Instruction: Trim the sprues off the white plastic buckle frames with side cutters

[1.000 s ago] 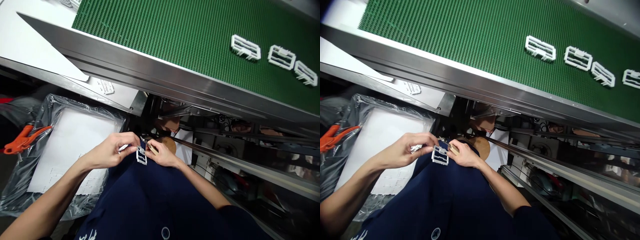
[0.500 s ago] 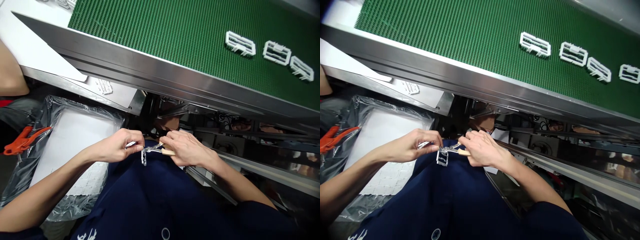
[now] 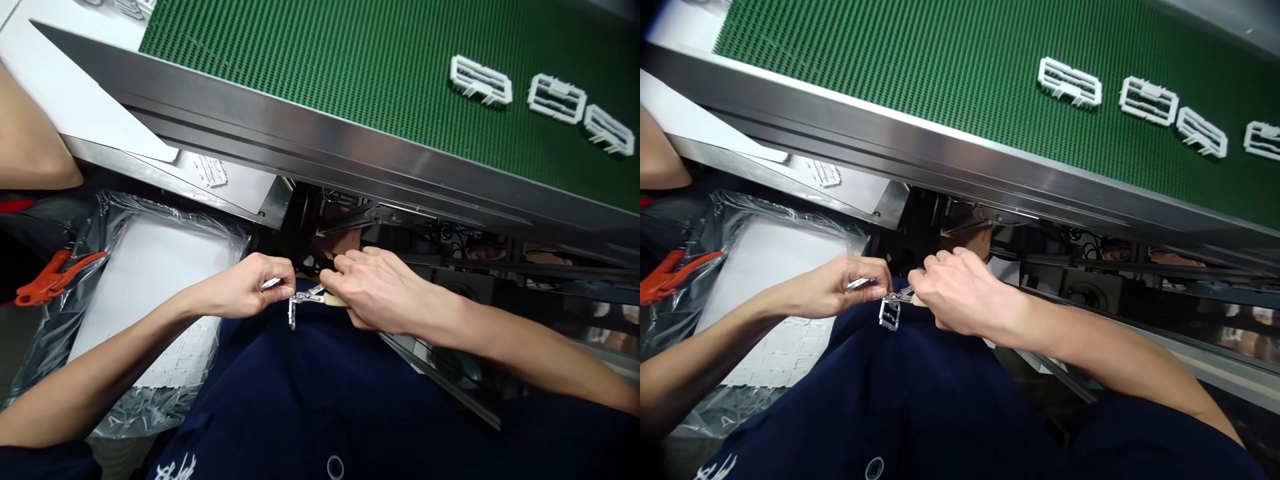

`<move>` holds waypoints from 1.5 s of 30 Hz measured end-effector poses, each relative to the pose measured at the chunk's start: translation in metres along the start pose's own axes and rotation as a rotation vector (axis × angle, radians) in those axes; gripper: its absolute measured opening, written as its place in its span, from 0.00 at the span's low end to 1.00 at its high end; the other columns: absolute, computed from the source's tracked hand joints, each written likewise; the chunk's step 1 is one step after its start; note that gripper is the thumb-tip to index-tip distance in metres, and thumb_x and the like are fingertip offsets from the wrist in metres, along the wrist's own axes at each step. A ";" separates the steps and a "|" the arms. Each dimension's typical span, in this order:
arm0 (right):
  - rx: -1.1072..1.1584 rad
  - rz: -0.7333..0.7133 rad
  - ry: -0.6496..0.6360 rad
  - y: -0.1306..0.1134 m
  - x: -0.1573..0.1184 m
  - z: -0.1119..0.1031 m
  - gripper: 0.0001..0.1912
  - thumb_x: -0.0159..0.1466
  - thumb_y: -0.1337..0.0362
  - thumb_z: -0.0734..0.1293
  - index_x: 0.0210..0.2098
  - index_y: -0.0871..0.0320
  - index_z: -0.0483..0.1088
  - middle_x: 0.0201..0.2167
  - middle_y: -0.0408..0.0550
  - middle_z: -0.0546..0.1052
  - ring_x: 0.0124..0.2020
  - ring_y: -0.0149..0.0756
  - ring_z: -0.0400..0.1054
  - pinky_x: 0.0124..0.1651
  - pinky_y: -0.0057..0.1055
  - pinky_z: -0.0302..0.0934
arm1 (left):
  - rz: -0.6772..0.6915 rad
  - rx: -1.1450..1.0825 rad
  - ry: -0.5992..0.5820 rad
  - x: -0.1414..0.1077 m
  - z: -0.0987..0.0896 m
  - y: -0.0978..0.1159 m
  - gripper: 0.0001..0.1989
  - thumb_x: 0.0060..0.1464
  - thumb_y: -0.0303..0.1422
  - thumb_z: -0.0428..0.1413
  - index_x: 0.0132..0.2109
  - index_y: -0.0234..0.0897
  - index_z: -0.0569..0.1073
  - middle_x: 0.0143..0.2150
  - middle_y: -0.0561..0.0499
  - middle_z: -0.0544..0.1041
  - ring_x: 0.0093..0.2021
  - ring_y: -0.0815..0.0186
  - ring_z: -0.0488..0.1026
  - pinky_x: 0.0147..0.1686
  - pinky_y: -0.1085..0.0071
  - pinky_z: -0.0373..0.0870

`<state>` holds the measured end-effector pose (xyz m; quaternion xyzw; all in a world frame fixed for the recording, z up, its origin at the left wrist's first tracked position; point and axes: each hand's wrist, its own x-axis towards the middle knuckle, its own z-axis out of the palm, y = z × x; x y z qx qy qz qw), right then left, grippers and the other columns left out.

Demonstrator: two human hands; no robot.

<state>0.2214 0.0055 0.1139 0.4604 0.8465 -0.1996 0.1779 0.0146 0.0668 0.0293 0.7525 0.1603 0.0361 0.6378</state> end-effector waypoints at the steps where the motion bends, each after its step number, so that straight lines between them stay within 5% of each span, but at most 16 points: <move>1: -0.002 0.001 -0.001 -0.001 0.002 -0.001 0.08 0.51 0.73 0.65 0.30 0.58 0.66 0.26 0.50 0.69 0.27 0.36 0.62 0.30 0.32 0.49 | -0.001 -0.006 0.000 0.000 0.001 0.000 0.07 0.57 0.28 0.50 0.33 0.34 0.71 0.32 0.50 0.71 0.31 0.66 0.67 0.30 0.72 0.61; 9: 0.301 0.069 -0.018 0.026 0.000 0.004 0.06 0.50 0.73 0.65 0.24 0.57 0.63 0.16 0.40 0.63 0.16 0.26 0.53 0.23 0.29 0.40 | -0.039 -0.048 0.048 0.000 0.002 -0.002 0.09 0.57 0.32 0.51 0.32 0.34 0.72 0.31 0.50 0.72 0.31 0.66 0.67 0.30 0.71 0.62; 13: 0.752 0.181 0.071 0.032 0.004 0.042 0.05 0.57 0.64 0.66 0.30 0.57 0.64 0.22 0.40 0.68 0.21 0.27 0.58 0.26 0.25 0.49 | -0.043 -0.119 0.072 0.001 0.003 -0.005 0.09 0.58 0.34 0.51 0.34 0.34 0.72 0.33 0.49 0.73 0.33 0.65 0.69 0.33 0.71 0.64; 17: 1.447 0.083 0.109 0.006 0.026 0.097 0.19 0.53 0.55 0.70 0.38 0.58 0.61 0.36 0.44 0.69 0.29 0.27 0.63 0.31 0.25 0.60 | -0.043 -0.245 0.088 0.002 0.003 -0.006 0.09 0.57 0.34 0.52 0.34 0.34 0.72 0.34 0.47 0.73 0.35 0.62 0.70 0.36 0.68 0.66; 21: 1.651 0.116 0.246 -0.017 0.038 0.126 0.19 0.51 0.57 0.72 0.35 0.58 0.61 0.31 0.41 0.66 0.29 0.27 0.61 0.34 0.26 0.60 | -0.084 -0.496 0.103 0.007 0.007 -0.018 0.08 0.56 0.34 0.53 0.34 0.33 0.72 0.37 0.44 0.74 0.38 0.59 0.71 0.38 0.65 0.68; 23: 1.652 0.229 0.373 -0.019 0.036 0.127 0.18 0.52 0.58 0.72 0.33 0.58 0.60 0.28 0.40 0.65 0.28 0.27 0.61 0.32 0.26 0.59 | -0.166 -0.574 0.207 0.013 0.013 -0.034 0.08 0.52 0.31 0.56 0.40 0.35 0.73 0.42 0.44 0.74 0.39 0.60 0.71 0.35 0.68 0.69; 26: 1.661 0.447 0.529 -0.016 0.031 0.120 0.17 0.53 0.58 0.71 0.31 0.57 0.58 0.24 0.38 0.65 0.25 0.28 0.64 0.29 0.25 0.59 | -0.375 -0.644 0.389 0.023 0.024 -0.058 0.26 0.42 0.26 0.60 0.51 0.40 0.70 0.48 0.46 0.71 0.36 0.64 0.71 0.27 0.75 0.68; 32: 1.641 0.679 0.691 -0.019 0.036 0.108 0.16 0.52 0.58 0.70 0.30 0.57 0.59 0.24 0.38 0.66 0.25 0.30 0.67 0.29 0.27 0.62 | -0.406 -1.087 0.416 0.030 0.038 -0.057 0.15 0.51 0.38 0.59 0.41 0.31 0.74 0.26 0.49 0.72 0.21 0.70 0.67 0.19 0.77 0.62; 39: 1.947 0.508 0.671 -0.014 0.038 0.114 0.15 0.56 0.55 0.68 0.33 0.57 0.60 0.26 0.42 0.69 0.26 0.30 0.67 0.27 0.25 0.59 | -0.373 -1.140 0.594 0.032 0.041 -0.049 0.11 0.46 0.33 0.63 0.33 0.33 0.70 0.22 0.52 0.71 0.20 0.72 0.67 0.21 0.79 0.64; 45: 2.073 0.437 0.613 -0.003 0.031 0.115 0.15 0.57 0.55 0.68 0.34 0.58 0.60 0.30 0.46 0.73 0.31 0.32 0.69 0.28 0.25 0.60 | -0.469 -1.110 0.663 0.032 0.035 -0.043 0.13 0.43 0.33 0.65 0.33 0.32 0.69 0.21 0.52 0.70 0.18 0.72 0.66 0.12 0.83 0.55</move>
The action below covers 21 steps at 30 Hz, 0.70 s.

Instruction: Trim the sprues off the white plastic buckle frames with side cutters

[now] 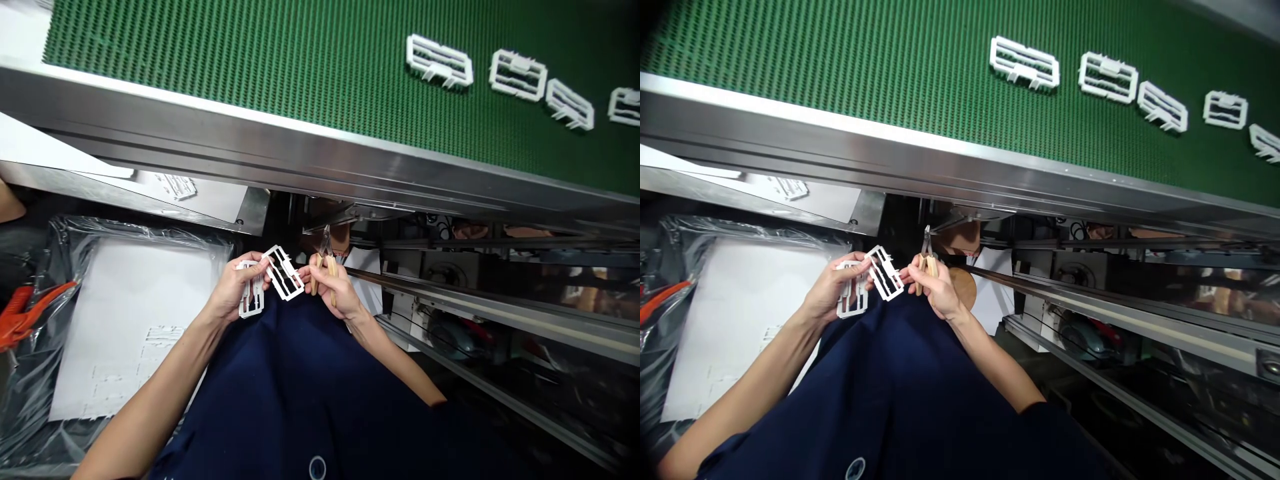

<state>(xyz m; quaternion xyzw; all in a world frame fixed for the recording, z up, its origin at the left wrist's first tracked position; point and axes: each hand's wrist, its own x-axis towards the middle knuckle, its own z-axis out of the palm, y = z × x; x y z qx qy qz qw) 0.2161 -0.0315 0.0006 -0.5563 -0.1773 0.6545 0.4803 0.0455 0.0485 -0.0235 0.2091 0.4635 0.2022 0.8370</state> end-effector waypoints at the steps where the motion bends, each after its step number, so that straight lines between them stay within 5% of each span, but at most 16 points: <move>1: -0.004 0.002 -0.004 0.000 0.000 0.000 0.15 0.56 0.55 0.68 0.33 0.58 0.60 0.30 0.46 0.73 0.31 0.32 0.68 0.28 0.25 0.60 | -0.003 -0.001 0.003 0.000 0.000 0.000 0.13 0.43 0.33 0.65 0.33 0.32 0.69 0.21 0.52 0.70 0.18 0.73 0.66 0.12 0.83 0.55; 7: -0.096 -0.060 0.031 -0.002 -0.001 0.007 0.16 0.53 0.58 0.70 0.34 0.57 0.60 0.28 0.42 0.69 0.28 0.28 0.64 0.30 0.25 0.60 | 0.045 -0.057 -0.037 0.005 -0.002 -0.008 0.13 0.45 0.32 0.64 0.35 0.31 0.71 0.24 0.51 0.72 0.21 0.73 0.68 0.20 0.80 0.65; 15: -0.619 -0.237 0.026 -0.014 -0.006 0.037 0.08 0.55 0.66 0.65 0.34 0.56 0.61 0.27 0.38 0.68 0.26 0.27 0.62 0.34 0.27 0.59 | 0.125 -0.028 -0.037 0.003 0.007 -0.013 0.21 0.52 0.44 0.58 0.46 0.33 0.72 0.31 0.50 0.74 0.23 0.73 0.68 0.22 0.77 0.65; 21: -0.419 -0.205 0.073 -0.009 0.004 0.029 0.11 0.52 0.66 0.67 0.32 0.58 0.61 0.25 0.38 0.66 0.25 0.26 0.60 0.31 0.25 0.58 | 0.121 0.018 0.055 0.002 0.008 -0.010 0.14 0.50 0.40 0.60 0.34 0.32 0.70 0.21 0.55 0.67 0.18 0.74 0.63 0.17 0.79 0.60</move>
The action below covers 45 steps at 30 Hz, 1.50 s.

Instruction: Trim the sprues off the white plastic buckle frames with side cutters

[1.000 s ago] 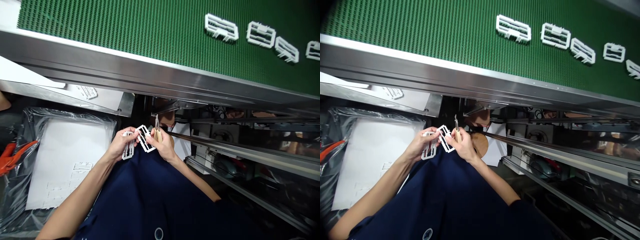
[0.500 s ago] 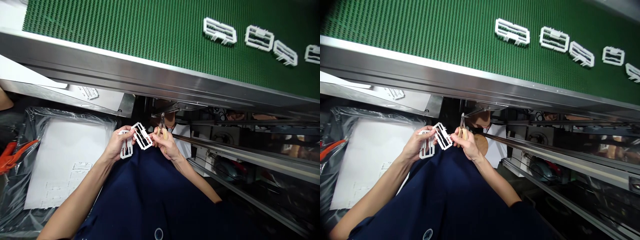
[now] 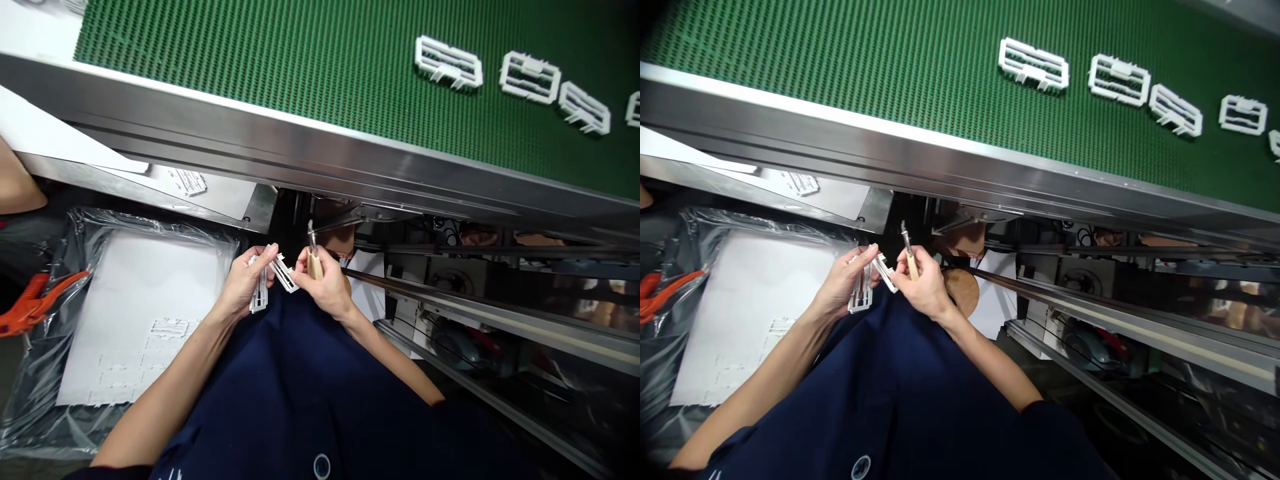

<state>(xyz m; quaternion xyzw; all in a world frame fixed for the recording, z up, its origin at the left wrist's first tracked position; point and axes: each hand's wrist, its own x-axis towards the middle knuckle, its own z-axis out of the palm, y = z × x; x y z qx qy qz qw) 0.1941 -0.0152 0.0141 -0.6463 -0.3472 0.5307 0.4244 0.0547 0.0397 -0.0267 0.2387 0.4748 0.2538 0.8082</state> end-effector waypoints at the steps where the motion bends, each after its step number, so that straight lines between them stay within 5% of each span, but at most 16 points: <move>1: 0.054 0.027 0.012 0.004 0.002 -0.003 0.12 0.51 0.66 0.68 0.32 0.58 0.61 0.24 0.37 0.65 0.25 0.25 0.59 0.30 0.25 0.57 | -0.009 0.008 0.008 -0.001 0.000 0.002 0.14 0.50 0.39 0.61 0.33 0.32 0.69 0.21 0.55 0.67 0.18 0.74 0.63 0.17 0.79 0.60; 8: 0.289 0.221 0.044 0.028 0.004 -0.016 0.16 0.49 0.65 0.71 0.34 0.58 0.63 0.25 0.38 0.66 0.23 0.24 0.59 0.26 0.23 0.53 | -0.147 -0.055 -0.058 -0.012 0.008 0.016 0.07 0.50 0.29 0.60 0.33 0.32 0.69 0.25 0.53 0.68 0.18 0.74 0.64 0.14 0.80 0.60; 18: 0.357 0.196 0.006 0.029 0.000 -0.015 0.15 0.51 0.66 0.71 0.36 0.58 0.63 0.27 0.39 0.68 0.23 0.24 0.60 0.25 0.23 0.52 | -0.119 -0.072 -0.053 -0.014 0.005 0.012 0.08 0.49 0.29 0.60 0.36 0.31 0.69 0.26 0.52 0.68 0.18 0.74 0.65 0.14 0.80 0.62; 27: 0.216 0.016 0.050 0.023 -0.002 -0.016 0.14 0.52 0.65 0.72 0.33 0.58 0.63 0.27 0.40 0.68 0.27 0.26 0.62 0.32 0.26 0.59 | -0.070 0.071 -0.092 -0.017 0.003 0.004 0.16 0.46 0.35 0.64 0.41 0.33 0.72 0.27 0.52 0.70 0.22 0.73 0.66 0.20 0.79 0.64; 34: -0.035 -0.178 0.141 0.007 -0.004 -0.009 0.10 0.53 0.69 0.69 0.31 0.58 0.62 0.27 0.40 0.67 0.28 0.27 0.62 0.33 0.25 0.60 | -0.025 0.344 -0.157 -0.025 0.010 -0.010 0.16 0.48 0.42 0.61 0.27 0.32 0.69 0.20 0.53 0.68 0.20 0.73 0.62 0.19 0.76 0.58; 45: -0.115 -0.230 0.085 -0.004 -0.008 -0.007 0.07 0.56 0.67 0.66 0.33 0.57 0.61 0.29 0.40 0.68 0.28 0.26 0.62 0.33 0.25 0.61 | 0.074 0.402 -0.436 -0.029 -0.010 0.008 0.09 0.53 0.36 0.58 0.34 0.34 0.73 0.29 0.52 0.70 0.27 0.71 0.63 0.26 0.75 0.61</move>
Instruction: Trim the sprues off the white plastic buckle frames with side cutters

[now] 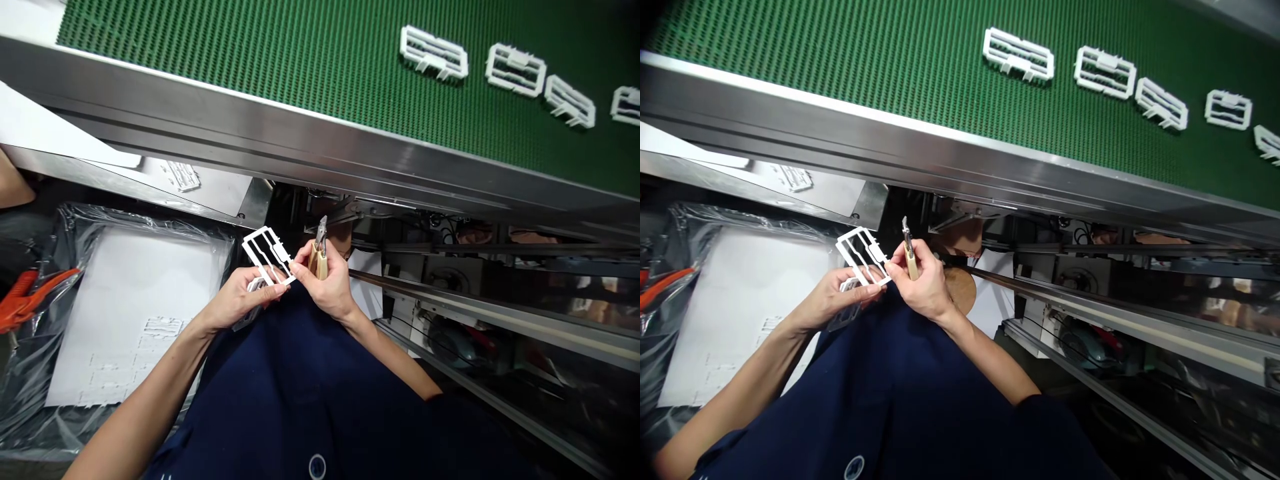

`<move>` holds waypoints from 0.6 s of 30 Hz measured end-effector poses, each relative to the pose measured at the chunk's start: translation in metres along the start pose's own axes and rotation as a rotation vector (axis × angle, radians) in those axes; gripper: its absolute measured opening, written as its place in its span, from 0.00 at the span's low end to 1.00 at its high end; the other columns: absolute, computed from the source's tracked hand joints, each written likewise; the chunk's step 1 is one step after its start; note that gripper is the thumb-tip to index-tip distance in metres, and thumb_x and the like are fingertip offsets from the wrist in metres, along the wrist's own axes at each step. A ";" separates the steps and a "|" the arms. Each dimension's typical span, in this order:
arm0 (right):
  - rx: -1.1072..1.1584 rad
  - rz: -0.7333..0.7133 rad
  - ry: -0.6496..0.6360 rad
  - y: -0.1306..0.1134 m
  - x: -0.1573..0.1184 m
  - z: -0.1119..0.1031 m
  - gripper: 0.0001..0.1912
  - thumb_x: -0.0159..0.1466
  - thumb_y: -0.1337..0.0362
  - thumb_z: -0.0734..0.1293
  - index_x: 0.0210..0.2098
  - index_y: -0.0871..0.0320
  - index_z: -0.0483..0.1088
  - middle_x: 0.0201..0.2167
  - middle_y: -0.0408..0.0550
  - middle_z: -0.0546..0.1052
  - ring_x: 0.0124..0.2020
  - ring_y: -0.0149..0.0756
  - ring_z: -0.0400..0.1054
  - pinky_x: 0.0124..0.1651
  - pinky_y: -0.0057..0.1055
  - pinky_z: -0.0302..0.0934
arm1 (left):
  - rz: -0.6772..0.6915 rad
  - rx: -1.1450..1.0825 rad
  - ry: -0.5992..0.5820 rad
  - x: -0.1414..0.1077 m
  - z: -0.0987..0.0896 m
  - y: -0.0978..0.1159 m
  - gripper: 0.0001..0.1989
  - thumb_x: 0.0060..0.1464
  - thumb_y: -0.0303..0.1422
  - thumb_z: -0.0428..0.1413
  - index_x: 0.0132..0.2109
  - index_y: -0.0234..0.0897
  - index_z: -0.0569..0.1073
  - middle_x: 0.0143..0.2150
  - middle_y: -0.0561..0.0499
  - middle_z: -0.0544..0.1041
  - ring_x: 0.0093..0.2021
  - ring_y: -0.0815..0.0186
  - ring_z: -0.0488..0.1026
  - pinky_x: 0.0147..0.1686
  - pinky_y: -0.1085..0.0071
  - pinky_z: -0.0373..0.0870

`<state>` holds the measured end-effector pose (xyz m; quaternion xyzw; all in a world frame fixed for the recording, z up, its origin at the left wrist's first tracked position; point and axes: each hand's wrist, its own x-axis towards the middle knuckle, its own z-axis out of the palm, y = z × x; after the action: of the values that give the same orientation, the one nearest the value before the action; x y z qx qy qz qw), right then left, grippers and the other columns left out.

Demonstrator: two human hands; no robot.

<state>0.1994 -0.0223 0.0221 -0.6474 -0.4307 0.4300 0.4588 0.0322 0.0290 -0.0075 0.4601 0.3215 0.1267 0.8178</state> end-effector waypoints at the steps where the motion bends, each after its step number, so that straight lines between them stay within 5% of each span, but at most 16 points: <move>1: -0.006 0.000 -0.004 -0.001 0.000 0.000 0.07 0.56 0.67 0.66 0.33 0.57 0.61 0.29 0.40 0.68 0.28 0.27 0.63 0.33 0.25 0.61 | -0.005 0.000 -0.005 0.000 -0.001 0.000 0.09 0.53 0.36 0.58 0.35 0.34 0.73 0.29 0.52 0.70 0.27 0.71 0.63 0.26 0.75 0.61; 8: -0.096 0.014 -0.090 -0.007 0.003 -0.007 0.06 0.58 0.64 0.65 0.33 0.56 0.62 0.29 0.41 0.68 0.28 0.28 0.63 0.34 0.26 0.60 | -0.022 0.046 0.019 -0.002 0.000 0.002 0.09 0.52 0.36 0.59 0.34 0.34 0.74 0.29 0.50 0.71 0.27 0.69 0.64 0.26 0.74 0.62; 14: -0.338 -0.116 -0.446 -0.016 0.018 -0.026 0.11 0.57 0.60 0.67 0.36 0.56 0.64 0.30 0.41 0.68 0.28 0.29 0.62 0.34 0.26 0.57 | -0.054 0.131 -0.065 -0.001 -0.007 0.005 0.10 0.52 0.37 0.57 0.32 0.34 0.73 0.25 0.51 0.67 0.25 0.68 0.62 0.25 0.73 0.60; 18: -0.433 -0.180 -0.575 -0.016 0.029 -0.031 0.13 0.56 0.59 0.68 0.37 0.56 0.64 0.30 0.41 0.68 0.27 0.28 0.60 0.31 0.25 0.53 | -0.054 0.193 -0.104 0.001 -0.010 0.012 0.09 0.51 0.37 0.57 0.34 0.35 0.75 0.26 0.51 0.68 0.26 0.68 0.61 0.26 0.75 0.59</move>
<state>0.2336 0.0016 0.0396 -0.5419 -0.6781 0.4512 0.2072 0.0276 0.0431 -0.0019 0.5339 0.3016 0.0493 0.7884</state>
